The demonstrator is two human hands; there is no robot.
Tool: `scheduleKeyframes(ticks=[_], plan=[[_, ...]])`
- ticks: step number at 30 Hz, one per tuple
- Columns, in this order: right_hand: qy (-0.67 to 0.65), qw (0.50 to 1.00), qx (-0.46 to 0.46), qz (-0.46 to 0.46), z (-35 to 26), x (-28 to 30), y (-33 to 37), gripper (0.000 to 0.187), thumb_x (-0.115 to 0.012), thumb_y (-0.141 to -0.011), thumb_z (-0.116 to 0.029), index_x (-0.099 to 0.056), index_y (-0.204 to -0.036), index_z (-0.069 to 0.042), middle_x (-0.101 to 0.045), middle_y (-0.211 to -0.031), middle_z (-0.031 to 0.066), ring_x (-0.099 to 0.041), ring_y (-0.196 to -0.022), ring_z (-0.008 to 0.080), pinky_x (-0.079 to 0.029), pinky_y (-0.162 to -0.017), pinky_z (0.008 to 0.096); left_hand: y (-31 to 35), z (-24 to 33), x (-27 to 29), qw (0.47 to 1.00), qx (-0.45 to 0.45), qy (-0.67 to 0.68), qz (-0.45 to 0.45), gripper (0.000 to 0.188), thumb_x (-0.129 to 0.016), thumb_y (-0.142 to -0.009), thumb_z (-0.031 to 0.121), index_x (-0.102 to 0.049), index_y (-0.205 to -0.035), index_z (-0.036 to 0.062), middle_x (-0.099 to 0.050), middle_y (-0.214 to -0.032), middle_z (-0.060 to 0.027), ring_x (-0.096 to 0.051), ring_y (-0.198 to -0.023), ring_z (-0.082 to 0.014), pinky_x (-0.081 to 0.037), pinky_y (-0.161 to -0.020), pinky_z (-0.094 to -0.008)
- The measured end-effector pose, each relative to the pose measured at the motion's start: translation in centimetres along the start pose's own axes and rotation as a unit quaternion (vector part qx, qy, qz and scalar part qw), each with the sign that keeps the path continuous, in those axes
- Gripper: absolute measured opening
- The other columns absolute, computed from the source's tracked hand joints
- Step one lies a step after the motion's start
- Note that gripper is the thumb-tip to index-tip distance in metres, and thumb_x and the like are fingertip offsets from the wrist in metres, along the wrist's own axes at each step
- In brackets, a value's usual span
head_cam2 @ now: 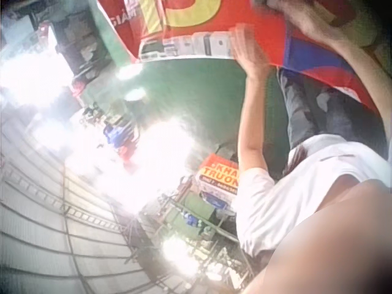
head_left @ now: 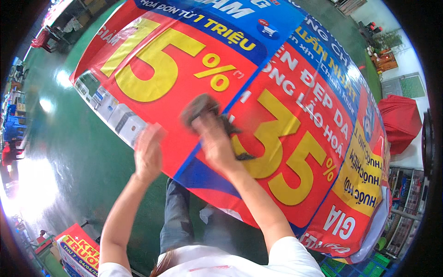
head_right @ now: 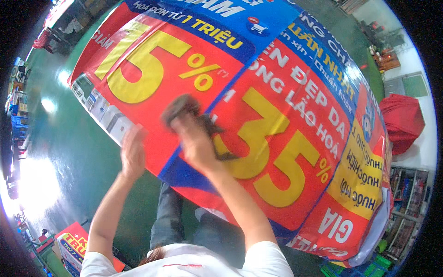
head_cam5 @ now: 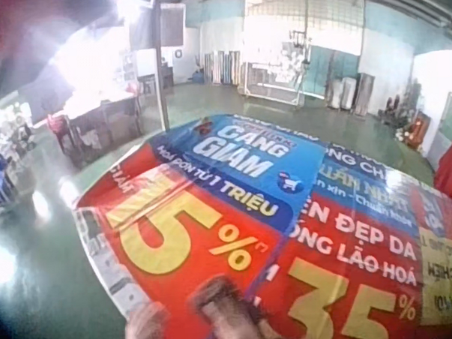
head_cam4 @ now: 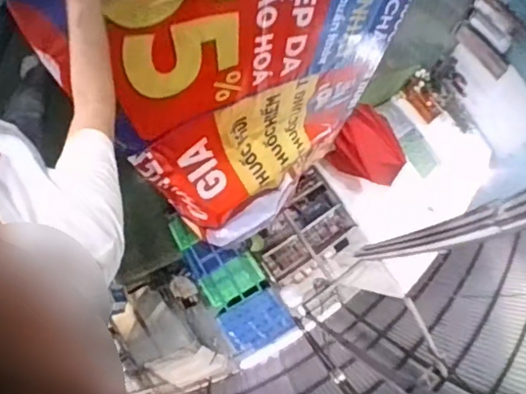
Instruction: The person wipes large printed banners laid on the floor using a cloth. They move across different sections of the banners, rubbing the surface repeatedly to clean or smooth them. The banners feature promotional text and graphics.
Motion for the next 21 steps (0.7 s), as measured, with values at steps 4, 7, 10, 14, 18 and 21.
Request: scheduleKeyframes(ticks=[4, 7, 10, 14, 18, 21], plan=[[0.118, 0.957, 0.104, -0.243, -0.1, -3.9, -7.2, 0.042, -0.059, -0.085, -0.022, -0.061, -0.127, -0.02, -0.042, -0.149, 0.0038, -0.031, -0.142, 0.0266, -0.021, -0.114, 0.0542, -2.7, -9.6, 1.5, 0.975, 0.14, -0.082, -0.151, 0.074, -0.056, -0.079, 0.016, -0.03, -0.147, 0.0011, -0.026, -0.154, -0.0159, -0.017, -0.145, -0.0349, -0.007, -0.116, -0.0552], [0.299, 0.949, 0.1, -0.035, 13.0, 2.1, -17.8, 0.033, -0.056, -0.085, -0.016, -0.065, -0.117, -0.012, -0.059, -0.129, 0.0134, -0.055, -0.119, 0.0332, -0.041, -0.101, 0.049, -2.3, -11.3, 1.0, 0.985, 0.081, -0.068, -0.133, 0.079, -0.06, -0.074, 0.023, -0.034, -0.145, 0.0003, -0.03, -0.152, -0.0186, -0.019, -0.145, -0.0375, -0.004, -0.115, -0.058], [0.537, 0.809, -0.234, 0.049, 26.2, 8.5, -26.9, 0.043, -0.041, -0.099, -0.029, -0.045, -0.139, -0.014, -0.047, -0.141, 0.0122, -0.037, -0.136, 0.032, -0.033, -0.105, 0.0592, -1.5, -11.6, 0.5, 0.977, 0.14, -0.035, -0.154, 0.074, -0.061, -0.074, 0.024, -0.041, -0.141, -0.0014, -0.036, -0.149, -0.0196, -0.023, -0.143, -0.0409, -0.004, -0.115, -0.059], [0.43, 0.903, -0.005, 0.005, 19.0, 0.9, -30.0, 0.039, -0.042, -0.097, -0.026, -0.055, -0.13, -0.009, -0.05, -0.137, 0.0186, -0.046, -0.127, 0.0369, -0.038, -0.105, 0.0453, -1.2, -11.8, 0.5, 0.977, 0.12, -0.026, -0.176, 0.076, -0.058, -0.074, 0.023, -0.037, -0.141, -0.0048, -0.034, -0.148, -0.0243, -0.021, -0.142, -0.0452, -0.005, -0.114, -0.0617], [0.072, 0.914, 0.164, -0.364, 2.3, -11.8, -22.6, 0.047, -0.053, -0.087, -0.027, -0.055, -0.134, -0.024, -0.046, -0.145, 0.0023, -0.035, -0.139, 0.0246, -0.019, -0.118, 0.0483, -0.6, -12.0, 0.2, 0.983, 0.136, -0.015, -0.121, 0.07, -0.062, -0.079, 0.031, -0.041, -0.137, -0.0028, -0.039, -0.143, -0.0221, -0.025, -0.14, -0.0446, -0.003, -0.112, -0.0648], [0.052, 0.938, 0.159, -0.303, 7.6, -10.8, -23.9, 0.043, -0.056, -0.086, -0.023, -0.059, -0.129, -0.023, -0.045, -0.146, 0.0013, -0.035, -0.139, 0.0236, -0.02, -0.117, 0.0474, 0.4, -12.1, -0.3, 0.987, 0.12, -0.029, -0.102, 0.062, -0.064, -0.079, 0.032, -0.048, -0.129, -0.0021, -0.046, -0.135, -0.023, -0.028, -0.138, -0.045, -0.004, -0.112, -0.0661]])
Point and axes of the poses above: each hand's wrist, its own y-axis away from the middle knuckle, its own x-axis out of the back of the hand, z = x × y, the point moved 2 cm from there along -y, towards the middle knuckle
